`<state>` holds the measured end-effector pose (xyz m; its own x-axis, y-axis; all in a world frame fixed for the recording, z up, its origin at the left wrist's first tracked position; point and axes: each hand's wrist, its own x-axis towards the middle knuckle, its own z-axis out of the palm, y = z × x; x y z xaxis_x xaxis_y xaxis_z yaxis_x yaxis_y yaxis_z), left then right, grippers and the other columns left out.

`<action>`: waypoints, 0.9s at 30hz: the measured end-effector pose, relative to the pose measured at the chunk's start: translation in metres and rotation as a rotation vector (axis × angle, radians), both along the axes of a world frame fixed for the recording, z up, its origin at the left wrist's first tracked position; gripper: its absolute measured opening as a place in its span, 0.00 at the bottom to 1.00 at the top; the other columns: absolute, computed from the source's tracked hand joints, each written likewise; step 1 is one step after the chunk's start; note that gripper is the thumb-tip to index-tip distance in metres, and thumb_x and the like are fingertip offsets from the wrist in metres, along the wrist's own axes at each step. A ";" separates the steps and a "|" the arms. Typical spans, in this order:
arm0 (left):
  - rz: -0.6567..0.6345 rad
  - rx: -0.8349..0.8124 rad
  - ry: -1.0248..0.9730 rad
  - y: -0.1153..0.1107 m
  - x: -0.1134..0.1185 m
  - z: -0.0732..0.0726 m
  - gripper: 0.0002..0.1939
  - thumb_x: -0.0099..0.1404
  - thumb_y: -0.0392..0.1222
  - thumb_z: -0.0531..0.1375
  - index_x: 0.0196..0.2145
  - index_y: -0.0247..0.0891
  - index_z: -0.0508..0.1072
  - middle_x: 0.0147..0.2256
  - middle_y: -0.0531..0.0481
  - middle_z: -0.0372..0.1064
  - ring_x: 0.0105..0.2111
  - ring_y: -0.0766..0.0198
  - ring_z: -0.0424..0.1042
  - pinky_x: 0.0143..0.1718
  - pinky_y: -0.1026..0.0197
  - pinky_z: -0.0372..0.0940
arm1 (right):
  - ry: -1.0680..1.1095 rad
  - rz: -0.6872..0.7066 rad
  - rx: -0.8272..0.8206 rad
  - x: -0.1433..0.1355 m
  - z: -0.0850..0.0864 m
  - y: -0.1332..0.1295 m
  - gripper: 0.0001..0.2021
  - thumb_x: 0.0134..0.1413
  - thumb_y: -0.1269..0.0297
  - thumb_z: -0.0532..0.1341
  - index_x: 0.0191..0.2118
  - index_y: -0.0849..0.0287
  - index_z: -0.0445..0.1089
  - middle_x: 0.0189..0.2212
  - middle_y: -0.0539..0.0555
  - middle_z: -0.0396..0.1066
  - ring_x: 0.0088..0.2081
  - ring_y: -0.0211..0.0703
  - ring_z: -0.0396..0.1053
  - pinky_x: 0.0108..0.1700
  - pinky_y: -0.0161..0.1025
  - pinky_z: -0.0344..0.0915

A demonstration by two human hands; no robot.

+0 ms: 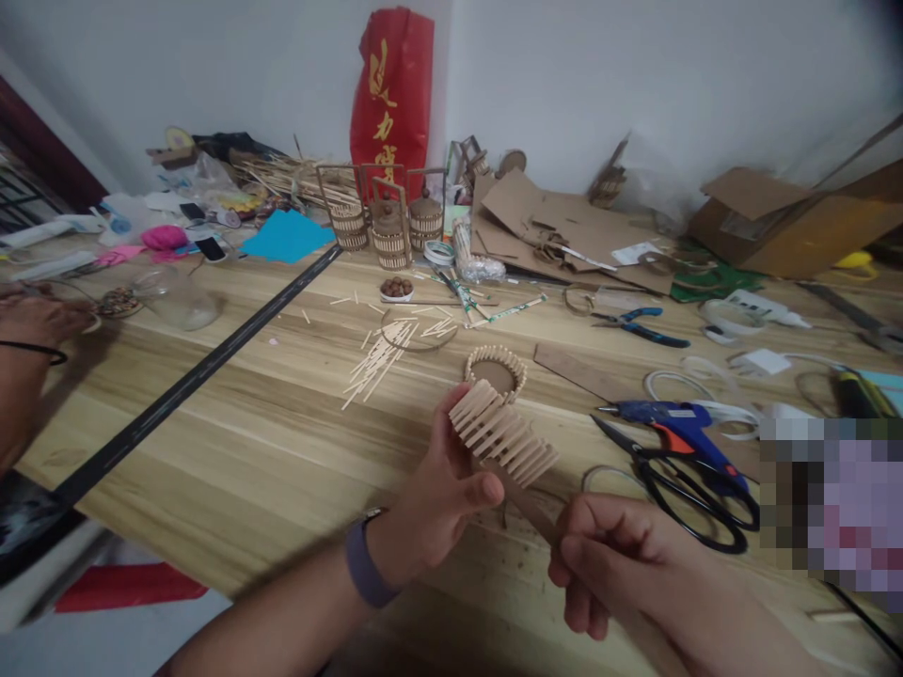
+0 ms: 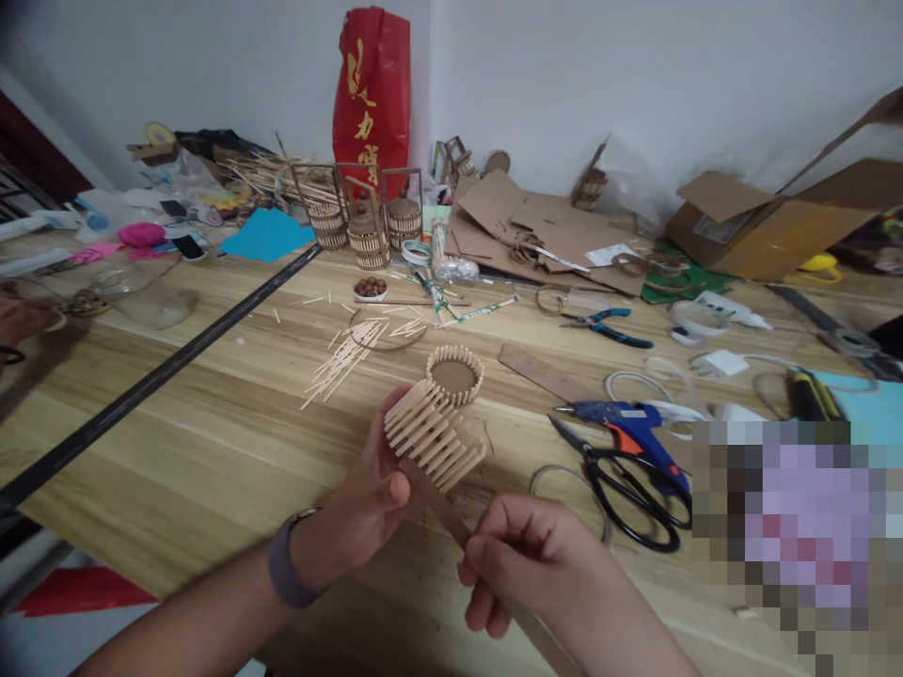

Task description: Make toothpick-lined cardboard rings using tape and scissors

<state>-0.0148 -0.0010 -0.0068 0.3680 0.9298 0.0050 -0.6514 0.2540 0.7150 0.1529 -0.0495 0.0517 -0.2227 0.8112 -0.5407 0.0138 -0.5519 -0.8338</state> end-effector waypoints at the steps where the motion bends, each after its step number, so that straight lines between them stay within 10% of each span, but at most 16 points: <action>1: -0.001 -0.002 -0.001 0.000 0.000 0.000 0.49 0.45 0.52 0.75 0.60 0.50 0.58 0.57 0.47 0.60 0.57 0.53 0.60 0.58 0.53 0.54 | -0.003 0.007 -0.006 0.000 0.000 0.000 0.14 0.47 0.57 0.69 0.23 0.60 0.68 0.19 0.49 0.72 0.21 0.33 0.70 0.25 0.30 0.63; 27: -0.050 -0.070 0.013 -0.003 -0.002 0.003 0.42 0.53 0.50 0.72 0.61 0.50 0.59 0.56 0.47 0.63 0.56 0.54 0.62 0.58 0.53 0.55 | -0.068 0.065 0.025 0.001 -0.010 0.002 0.15 0.47 0.53 0.67 0.23 0.59 0.67 0.17 0.48 0.71 0.20 0.34 0.69 0.24 0.32 0.63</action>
